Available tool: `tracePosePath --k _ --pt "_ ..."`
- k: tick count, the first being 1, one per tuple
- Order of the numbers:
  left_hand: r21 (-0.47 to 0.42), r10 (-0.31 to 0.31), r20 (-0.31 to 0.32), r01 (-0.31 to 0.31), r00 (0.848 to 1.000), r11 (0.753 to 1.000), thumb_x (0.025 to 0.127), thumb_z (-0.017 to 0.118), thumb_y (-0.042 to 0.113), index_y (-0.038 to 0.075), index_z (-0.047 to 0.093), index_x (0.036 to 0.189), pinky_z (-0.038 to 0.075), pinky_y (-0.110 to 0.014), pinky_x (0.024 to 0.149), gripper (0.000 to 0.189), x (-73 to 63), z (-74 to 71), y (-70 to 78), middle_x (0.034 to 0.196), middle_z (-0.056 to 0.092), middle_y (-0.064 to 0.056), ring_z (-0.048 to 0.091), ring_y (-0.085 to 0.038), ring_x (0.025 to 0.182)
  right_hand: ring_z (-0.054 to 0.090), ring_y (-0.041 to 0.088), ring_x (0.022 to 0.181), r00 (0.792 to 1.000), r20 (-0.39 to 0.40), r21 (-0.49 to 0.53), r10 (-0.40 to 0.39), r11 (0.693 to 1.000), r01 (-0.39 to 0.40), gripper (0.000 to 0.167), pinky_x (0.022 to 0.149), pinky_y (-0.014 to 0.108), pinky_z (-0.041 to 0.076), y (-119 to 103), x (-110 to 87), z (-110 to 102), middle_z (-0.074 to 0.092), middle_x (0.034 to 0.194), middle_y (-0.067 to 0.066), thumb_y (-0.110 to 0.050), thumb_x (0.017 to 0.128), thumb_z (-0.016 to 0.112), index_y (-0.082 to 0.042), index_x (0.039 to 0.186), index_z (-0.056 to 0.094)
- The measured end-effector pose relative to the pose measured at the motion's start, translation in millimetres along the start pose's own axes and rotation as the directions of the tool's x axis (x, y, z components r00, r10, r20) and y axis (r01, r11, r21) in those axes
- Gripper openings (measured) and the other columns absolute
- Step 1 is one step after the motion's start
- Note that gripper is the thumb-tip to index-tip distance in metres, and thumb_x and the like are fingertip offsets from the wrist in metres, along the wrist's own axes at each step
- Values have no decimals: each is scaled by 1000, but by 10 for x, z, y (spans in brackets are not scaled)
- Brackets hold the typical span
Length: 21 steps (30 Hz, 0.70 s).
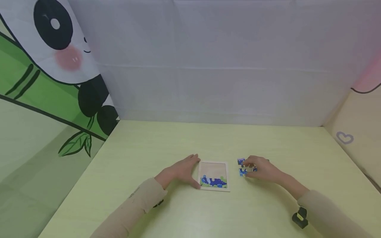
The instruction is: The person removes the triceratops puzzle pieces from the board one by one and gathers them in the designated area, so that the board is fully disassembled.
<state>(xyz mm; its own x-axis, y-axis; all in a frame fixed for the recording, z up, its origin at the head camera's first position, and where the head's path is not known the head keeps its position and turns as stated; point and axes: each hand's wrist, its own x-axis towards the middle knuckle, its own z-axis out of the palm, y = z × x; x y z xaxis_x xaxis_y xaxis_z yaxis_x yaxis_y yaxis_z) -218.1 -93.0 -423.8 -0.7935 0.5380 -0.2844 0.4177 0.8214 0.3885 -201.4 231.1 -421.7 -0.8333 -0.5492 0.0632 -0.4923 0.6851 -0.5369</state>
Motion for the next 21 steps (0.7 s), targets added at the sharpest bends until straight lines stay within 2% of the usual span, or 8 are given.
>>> tracePosePath --k 8,14,21 --pt "7 17 10 -17 1000 1000 56 81 51 8 28 141 17 -42 111 109 19 3 -12 151 15 -11 12 -27 138 54 15 82 998 48 45 -43 998 41 29 66 24 48 -300 317 262 62 91 1 -13 79 69 0 105 64" --pt "30 14 21 -15 1000 999 56 80 52 10 27 141 17 -40 111 109 18 1 -25 151 15 -9 11 -25 138 52 14 80 995 95 147 -22 989 8 30 69 24 48 -532 463 440 62 92 2 -13 79 70 0 106 63" --pt "12 36 14 -36 999 999 57 80 52 8 28 140 20 -43 110 107 15 -3 -44 150 17 -13 13 -28 137 51 11 80 991 112 166 -69 985 50 28 71 23 47 -677 587 616 62 97 2 -12 80 69 -2 106 64"
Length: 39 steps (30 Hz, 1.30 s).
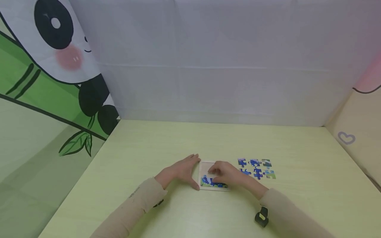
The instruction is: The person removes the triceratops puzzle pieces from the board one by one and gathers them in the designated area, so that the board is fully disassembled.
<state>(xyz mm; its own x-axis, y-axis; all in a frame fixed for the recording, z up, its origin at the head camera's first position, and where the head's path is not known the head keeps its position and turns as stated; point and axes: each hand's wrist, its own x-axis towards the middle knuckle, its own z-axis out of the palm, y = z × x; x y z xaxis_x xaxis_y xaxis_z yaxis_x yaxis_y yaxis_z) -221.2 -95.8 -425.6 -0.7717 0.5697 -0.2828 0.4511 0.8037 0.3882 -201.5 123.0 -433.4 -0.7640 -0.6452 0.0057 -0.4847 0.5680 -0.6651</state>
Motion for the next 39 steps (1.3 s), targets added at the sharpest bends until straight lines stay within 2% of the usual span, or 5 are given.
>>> tracePosePath --k 8,17,27,39 --pt "-5 -4 -7 4 1000 1000 57 80 52 9 28 140 21 -43 110 107 13 19 -15 150 17 -11 12 -27 138 53 11 78 1000 20 25 13 1000 -13 31 69 22 48 -83 114 109 64 92 2 -11 74 74 1 102 65" --pt "-2 -6 -12 6 1000 1000 57 81 51 8 28 140 21 -42 110 107 11 13 -11 150 16 -12 12 -27 138 53 12 73 994 2 57 110 992 -110 24 65 22 47 -199 164 128 60 77 0 -1 65 77 -1 86 65" --pt "-18 6 -14 -6 1000 1000 57 81 48 8 29 139 21 -42 110 105 -8 4 2 150 17 -13 13 -28 137 49 11 66 976 -14 99 216 972 -214 24 60 21 45 -254 174 176 56 71 0 2 65 76 -2 84 62" --pt "-22 23 -23 -24 999 999 58 82 47 6 30 137 24 -43 109 103 8 9 -1 149 18 -16 15 -30 137 50 12 66 977 -59 113 203 974 -195 27 58 22 45 -306 146 183 55 72 1 6 64 75 -2 82 57"
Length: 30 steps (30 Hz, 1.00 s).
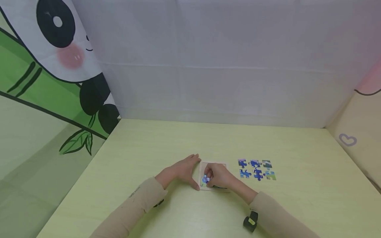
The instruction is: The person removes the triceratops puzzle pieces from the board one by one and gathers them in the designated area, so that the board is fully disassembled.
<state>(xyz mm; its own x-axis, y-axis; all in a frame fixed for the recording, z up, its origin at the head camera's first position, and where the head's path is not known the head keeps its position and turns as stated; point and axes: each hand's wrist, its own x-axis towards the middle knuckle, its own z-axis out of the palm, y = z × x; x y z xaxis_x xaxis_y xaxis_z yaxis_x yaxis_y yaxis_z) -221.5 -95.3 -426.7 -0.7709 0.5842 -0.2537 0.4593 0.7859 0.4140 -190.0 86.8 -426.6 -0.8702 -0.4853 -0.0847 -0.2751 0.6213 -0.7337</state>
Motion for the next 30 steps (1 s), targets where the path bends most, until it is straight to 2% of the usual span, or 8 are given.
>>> tracePosePath --k 7,13,16,23,30 --pt "-19 -1 -5 1 1000 1000 57 83 46 6 30 137 24 -43 109 104 -9 -5 6 149 18 -16 15 -30 137 49 12 65 1000 -23 -8 -14 1000 14 28 57 21 45 -10 -2 -13 55 70 1 7 62 76 -3 80 57" --pt "-28 -17 3 18 1000 999 57 82 46 7 29 139 23 -42 110 105 -18 -2 7 150 17 -14 13 -28 137 50 12 65 999 -8 11 -42 999 42 27 56 20 46 2 -9 -31 55 71 1 8 64 74 -3 81 57" --pt "-26 -20 3 20 1000 999 57 82 46 7 29 139 22 -42 110 105 -18 -6 13 150 16 -14 13 -29 137 52 12 66 999 16 60 -52 997 51 24 57 20 47 31 -3 -44 56 74 2 9 67 71 -2 82 57" --pt "-16 -23 -1 23 1000 1000 57 83 46 7 29 139 21 -42 110 106 -7 -5 16 150 17 -14 14 -29 137 58 14 66 996 87 226 -24 974 4 17 56 27 54 80 12 -89 57 77 7 9 74 66 0 85 56" --pt "-15 -29 4 29 1000 999 57 82 47 7 29 139 21 -43 110 106 -12 -4 19 150 17 -14 14 -30 137 59 15 68 995 82 252 -51 967 29 16 58 28 55 89 10 -128 59 79 7 7 75 67 0 87 58"
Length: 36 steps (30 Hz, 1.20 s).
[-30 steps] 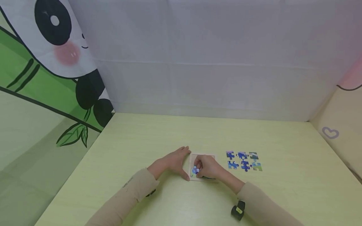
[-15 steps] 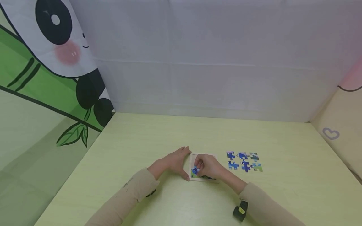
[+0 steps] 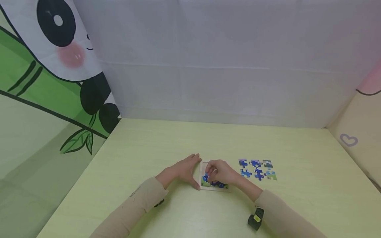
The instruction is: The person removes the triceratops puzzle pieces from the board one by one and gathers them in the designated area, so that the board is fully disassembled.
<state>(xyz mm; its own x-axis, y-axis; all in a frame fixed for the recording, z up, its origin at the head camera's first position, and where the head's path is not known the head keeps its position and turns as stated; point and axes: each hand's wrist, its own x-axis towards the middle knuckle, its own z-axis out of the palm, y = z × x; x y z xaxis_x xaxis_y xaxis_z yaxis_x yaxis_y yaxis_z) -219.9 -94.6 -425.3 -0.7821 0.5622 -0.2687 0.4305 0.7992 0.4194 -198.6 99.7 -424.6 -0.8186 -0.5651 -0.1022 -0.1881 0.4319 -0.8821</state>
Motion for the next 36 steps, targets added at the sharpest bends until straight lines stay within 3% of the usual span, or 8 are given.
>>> tracePosePath --k 11,21,29,36 --pt "7 -9 0 9 1000 1000 55 83 47 8 31 138 22 -42 110 105 24 2 12 150 17 -13 14 -28 137 59 14 67 997 -71 -27 42 999 -44 10 58 28 54 -19 -111 -222 58 78 6 1 79 65 -1 86 59" --pt "12 -23 6 23 1000 1000 54 83 47 9 30 139 19 -42 111 107 29 21 -10 150 16 -11 12 -27 138 63 18 68 999 -34 -53 9 999 -11 12 58 29 55 248 -407 -564 58 80 8 3 82 61 3 94 58" --pt "16 -32 8 32 999 999 55 83 48 10 29 140 19 -41 111 108 25 30 -19 151 15 -10 12 -26 138 59 16 65 1000 7 -35 6 999 -5 14 53 24 50 486 -673 -789 57 82 10 3 79 64 6 92 58" --pt "15 -21 2 21 1000 1000 55 83 47 9 29 140 19 -42 111 107 7 18 -5 150 16 -11 12 -27 138 53 7 64 999 -36 -201 -9 980 2 14 56 21 50 593 -799 -843 61 80 2 -5 77 69 -1 90 65"
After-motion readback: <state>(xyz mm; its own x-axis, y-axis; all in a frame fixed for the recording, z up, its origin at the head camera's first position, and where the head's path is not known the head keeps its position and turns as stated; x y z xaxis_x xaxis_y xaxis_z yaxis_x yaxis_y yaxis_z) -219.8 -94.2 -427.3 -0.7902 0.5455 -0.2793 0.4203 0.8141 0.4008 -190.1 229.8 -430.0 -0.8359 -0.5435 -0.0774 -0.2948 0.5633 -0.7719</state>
